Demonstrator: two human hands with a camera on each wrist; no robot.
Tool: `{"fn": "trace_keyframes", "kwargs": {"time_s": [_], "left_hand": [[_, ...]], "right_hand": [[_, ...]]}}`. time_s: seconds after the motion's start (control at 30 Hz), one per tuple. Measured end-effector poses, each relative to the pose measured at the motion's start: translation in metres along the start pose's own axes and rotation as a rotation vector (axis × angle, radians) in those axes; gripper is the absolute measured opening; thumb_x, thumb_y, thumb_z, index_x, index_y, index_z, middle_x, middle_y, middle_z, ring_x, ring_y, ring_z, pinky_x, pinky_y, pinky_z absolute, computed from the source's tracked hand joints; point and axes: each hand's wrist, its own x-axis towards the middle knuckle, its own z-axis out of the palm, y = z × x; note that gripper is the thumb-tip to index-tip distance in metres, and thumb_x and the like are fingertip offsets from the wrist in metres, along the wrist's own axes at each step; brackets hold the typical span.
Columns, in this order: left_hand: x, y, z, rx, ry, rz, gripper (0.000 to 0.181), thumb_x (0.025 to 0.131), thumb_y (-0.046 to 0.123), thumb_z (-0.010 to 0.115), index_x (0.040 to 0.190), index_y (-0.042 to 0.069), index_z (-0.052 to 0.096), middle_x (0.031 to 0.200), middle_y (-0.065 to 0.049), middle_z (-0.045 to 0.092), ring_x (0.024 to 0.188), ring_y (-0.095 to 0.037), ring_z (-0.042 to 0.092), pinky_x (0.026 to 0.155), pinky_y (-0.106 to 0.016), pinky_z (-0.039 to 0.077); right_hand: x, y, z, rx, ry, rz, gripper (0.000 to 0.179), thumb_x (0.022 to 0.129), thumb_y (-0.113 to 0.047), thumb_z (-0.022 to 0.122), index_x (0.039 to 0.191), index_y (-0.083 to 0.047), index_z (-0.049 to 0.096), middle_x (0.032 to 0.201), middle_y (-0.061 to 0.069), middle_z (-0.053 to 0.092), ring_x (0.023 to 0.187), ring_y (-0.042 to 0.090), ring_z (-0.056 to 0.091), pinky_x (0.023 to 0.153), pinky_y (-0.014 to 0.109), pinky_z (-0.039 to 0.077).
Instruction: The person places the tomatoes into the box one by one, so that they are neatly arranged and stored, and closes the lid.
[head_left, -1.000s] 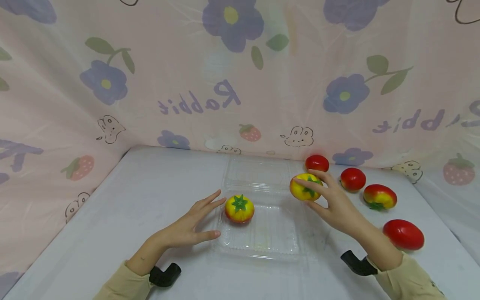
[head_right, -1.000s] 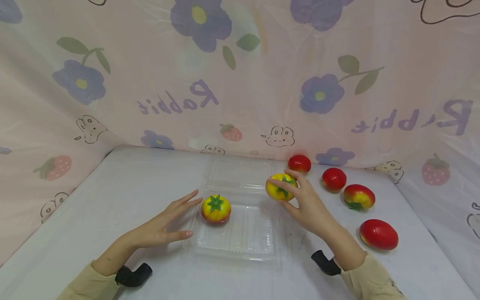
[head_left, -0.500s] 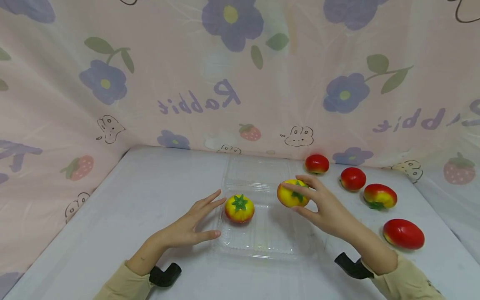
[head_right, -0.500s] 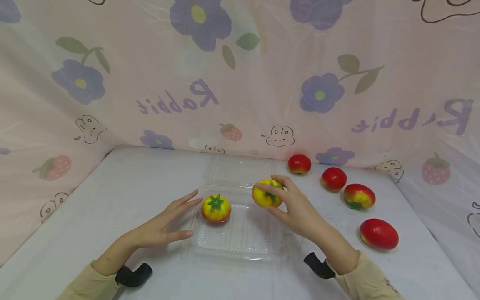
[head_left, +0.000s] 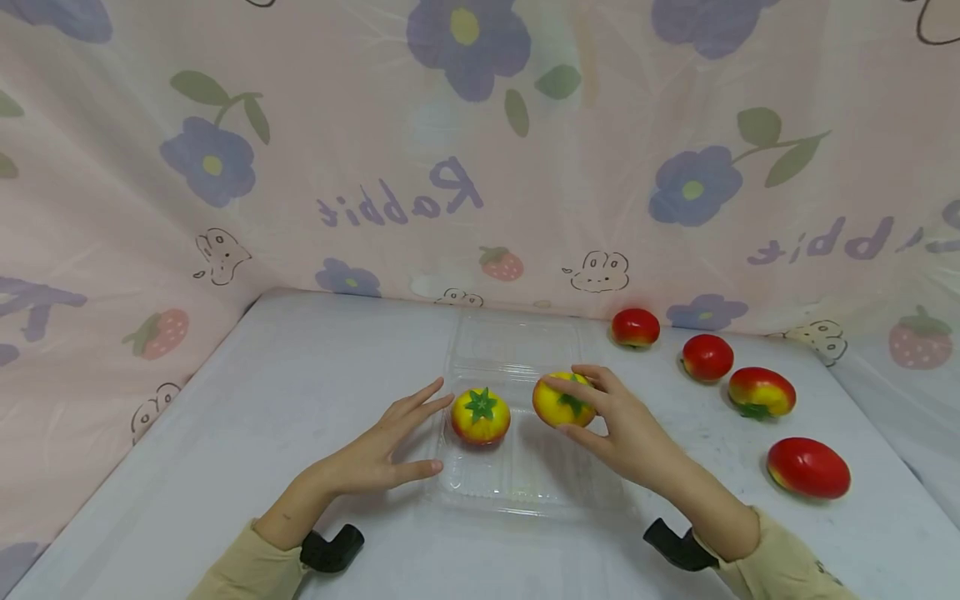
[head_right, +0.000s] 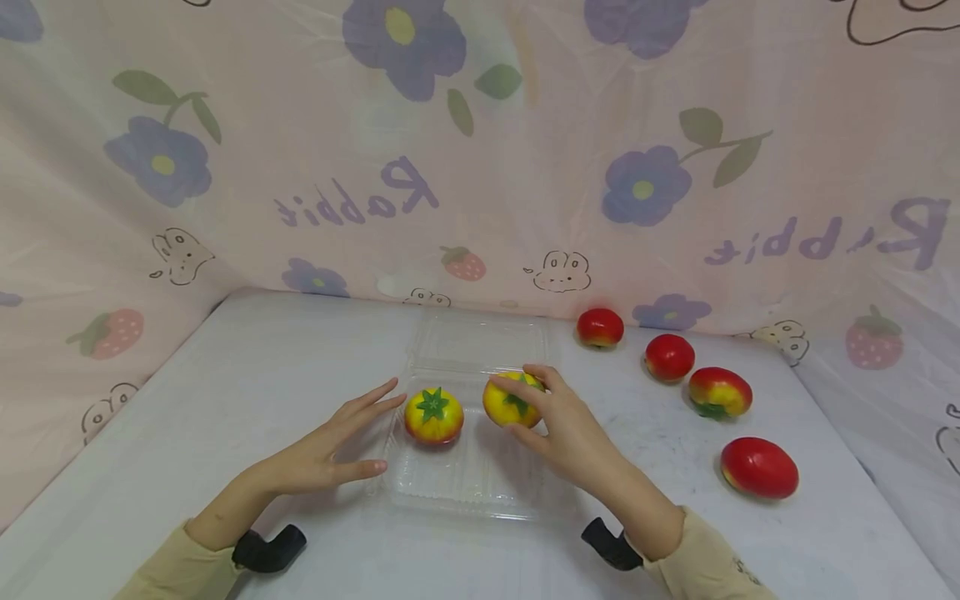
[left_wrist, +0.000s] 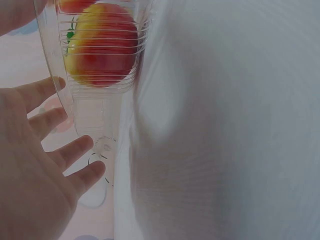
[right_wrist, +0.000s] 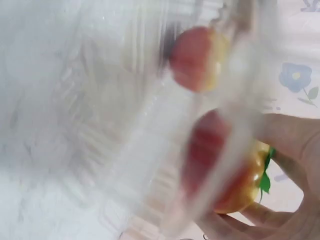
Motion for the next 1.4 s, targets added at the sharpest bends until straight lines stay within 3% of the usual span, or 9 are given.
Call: {"fn": "trace_keyframes", "kwargs": {"time_s": [0.63,1.07,1.4], "left_hand": [[0.0,0.002,-0.001,-0.007,-0.004,-0.006,0.074,0.088,0.034,0.067,0.151,0.015,0.031,0.162,-0.008,0.009,0.145,-0.037,0.015,0.106,-0.071,0.022],[0.001,0.002,0.0,-0.015,0.001,0.001,0.074,0.088,0.033,0.067,0.151,0.017,0.031,0.162,-0.006,0.009,0.145,-0.036,0.015,0.107,-0.07,0.022],[0.002,0.003,-0.001,-0.018,-0.006,-0.003,0.074,0.088,0.033,0.067,0.15,0.015,0.031,0.162,-0.01,0.009,0.145,-0.038,0.015,0.106,-0.071,0.022]], "right_hand": [[0.005,-0.002,0.029,0.007,-0.017,0.004,0.054,0.082,-0.015,0.075,0.132,-0.025,0.058,0.139,0.019,0.045,0.116,0.04,0.055,0.09,0.055,0.051],[0.009,-0.005,0.041,-0.038,-0.063,0.084,0.057,0.083,-0.019,0.075,0.136,-0.026,0.055,0.141,0.021,0.043,0.104,0.033,0.061,0.084,0.048,0.055],[0.007,-0.003,0.044,-0.034,-0.04,0.064,0.062,0.083,-0.02,0.075,0.14,-0.021,0.05,0.141,0.022,0.043,0.113,0.037,0.057,0.089,0.05,0.053]]}}
